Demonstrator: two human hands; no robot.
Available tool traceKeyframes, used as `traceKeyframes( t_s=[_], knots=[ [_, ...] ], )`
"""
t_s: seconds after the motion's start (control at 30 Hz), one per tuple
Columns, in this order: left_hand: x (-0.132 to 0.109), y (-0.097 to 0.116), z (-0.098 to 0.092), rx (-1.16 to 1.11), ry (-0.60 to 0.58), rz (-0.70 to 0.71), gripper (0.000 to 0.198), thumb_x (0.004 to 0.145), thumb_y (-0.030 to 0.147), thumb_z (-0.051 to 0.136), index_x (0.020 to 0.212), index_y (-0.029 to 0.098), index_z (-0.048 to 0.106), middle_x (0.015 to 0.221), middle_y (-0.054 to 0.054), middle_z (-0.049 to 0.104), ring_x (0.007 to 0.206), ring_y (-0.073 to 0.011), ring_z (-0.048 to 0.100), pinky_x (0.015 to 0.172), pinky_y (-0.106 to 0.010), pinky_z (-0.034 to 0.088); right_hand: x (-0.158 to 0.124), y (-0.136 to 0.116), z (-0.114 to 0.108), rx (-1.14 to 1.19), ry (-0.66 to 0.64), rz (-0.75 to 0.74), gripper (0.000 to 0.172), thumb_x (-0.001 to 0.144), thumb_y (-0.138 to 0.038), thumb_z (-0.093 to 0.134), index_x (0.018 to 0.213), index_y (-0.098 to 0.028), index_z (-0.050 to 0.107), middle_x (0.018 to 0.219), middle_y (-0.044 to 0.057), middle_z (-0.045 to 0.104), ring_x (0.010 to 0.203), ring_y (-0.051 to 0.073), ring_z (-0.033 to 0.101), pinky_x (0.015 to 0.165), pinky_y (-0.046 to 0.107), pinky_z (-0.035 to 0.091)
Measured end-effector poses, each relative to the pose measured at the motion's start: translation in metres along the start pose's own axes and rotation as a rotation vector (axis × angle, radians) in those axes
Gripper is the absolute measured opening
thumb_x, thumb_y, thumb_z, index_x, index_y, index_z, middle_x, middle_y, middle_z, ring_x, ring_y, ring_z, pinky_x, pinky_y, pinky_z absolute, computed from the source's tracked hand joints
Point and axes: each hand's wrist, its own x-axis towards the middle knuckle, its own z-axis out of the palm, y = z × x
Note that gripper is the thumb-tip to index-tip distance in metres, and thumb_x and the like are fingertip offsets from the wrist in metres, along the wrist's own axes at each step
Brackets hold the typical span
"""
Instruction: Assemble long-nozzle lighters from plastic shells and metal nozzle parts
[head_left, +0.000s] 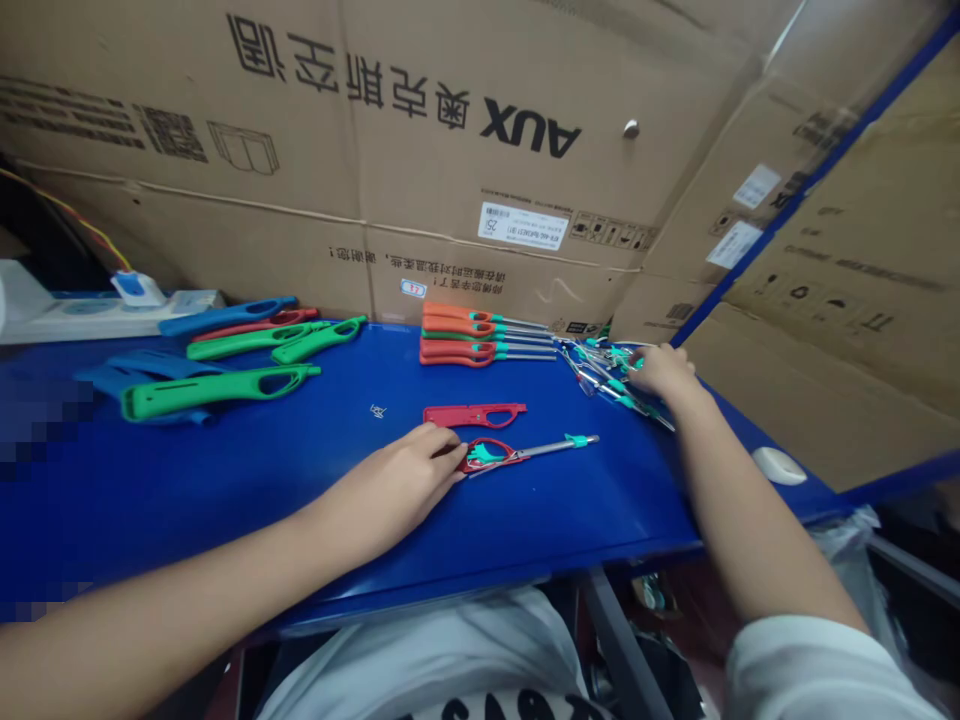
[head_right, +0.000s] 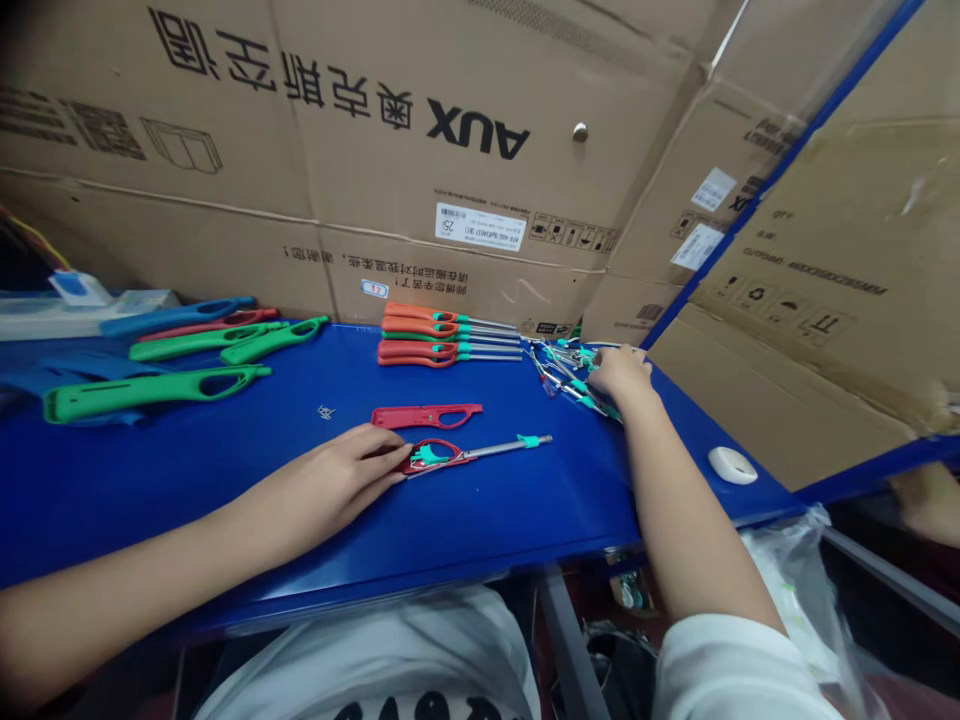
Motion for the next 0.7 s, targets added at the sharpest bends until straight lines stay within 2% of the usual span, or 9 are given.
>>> traceKeyframes(
  t_s=[0.1, 0.17, 0.33, 0.47, 0.57, 0.7],
  knots=[
    [0.002, 0.003, -0.004, 0.060, -0.039, 0.000, 0.028, 0.103, 0.020, 0.046, 0.111, 0.015, 0.072, 0.111, -0.011, 0.069, 0.098, -0.0227, 0.067, 0.086, -0.034, 0.058, 0.011, -0.006, 0.002, 0.023, -0.038, 0.035, 0.033, 0.087, -0.027, 0.062, 0.116, -0.020, 0.075, 0.124, 0.020, 0.059, 0.122, 0.038, 0.052, 0.097, 0.051, 0.046],
    [0.004, 0.006, -0.007, 0.152, -0.075, 0.013, 0.029, 0.103, 0.018, 0.045, 0.110, 0.013, 0.073, 0.106, -0.012, 0.069, 0.092, -0.0236, 0.066, 0.080, -0.035, 0.058, 0.015, -0.012, 0.005, 0.041, -0.052, 0.000, 0.034, 0.092, -0.031, 0.058, 0.120, -0.022, 0.074, 0.130, 0.019, 0.057, 0.128, 0.036, 0.048, 0.102, 0.049, 0.043],
    [0.004, 0.009, -0.010, 0.252, -0.070, 0.039, 0.032, 0.104, 0.019, 0.042, 0.111, 0.011, 0.073, 0.101, -0.013, 0.069, 0.088, -0.0247, 0.065, 0.078, -0.037, 0.057, 0.024, -0.021, 0.015, 0.070, -0.104, -0.043, 0.027, 0.090, -0.030, 0.064, 0.111, -0.019, 0.076, 0.132, 0.020, 0.057, 0.132, 0.038, 0.045, 0.105, 0.052, 0.039],
    [0.000, 0.004, -0.007, 0.113, -0.012, 0.021, 0.031, 0.103, 0.021, 0.046, 0.115, 0.014, 0.073, 0.107, -0.013, 0.071, 0.096, -0.0245, 0.067, 0.084, -0.036, 0.058, 0.033, -0.023, 0.017, 0.115, -0.095, -0.007, 0.017, 0.087, -0.023, 0.065, 0.094, -0.013, 0.077, 0.125, 0.022, 0.059, 0.125, 0.037, 0.051, 0.098, 0.048, 0.045],
    [-0.001, -0.002, -0.004, -0.023, 0.038, 0.016, 0.032, 0.102, 0.025, 0.048, 0.119, 0.015, 0.073, 0.113, -0.012, 0.072, 0.104, -0.0249, 0.067, 0.091, -0.037, 0.058, 0.034, -0.026, 0.012, 0.175, -0.038, 0.041, 0.014, 0.084, -0.022, 0.067, 0.080, -0.010, 0.074, 0.118, 0.024, 0.061, 0.118, 0.038, 0.056, 0.095, 0.048, 0.047],
    [0.003, -0.003, -0.003, -0.248, 0.163, -0.033, 0.038, 0.101, 0.029, 0.050, 0.130, 0.014, 0.068, 0.127, -0.012, 0.070, 0.116, -0.0251, 0.067, 0.100, -0.038, 0.056, 0.022, -0.041, 0.001, 0.329, 0.104, 0.011, 0.018, 0.089, -0.023, 0.058, 0.090, -0.010, 0.070, 0.113, 0.024, 0.064, 0.116, 0.036, 0.057, 0.097, 0.049, 0.046]
  ],
)
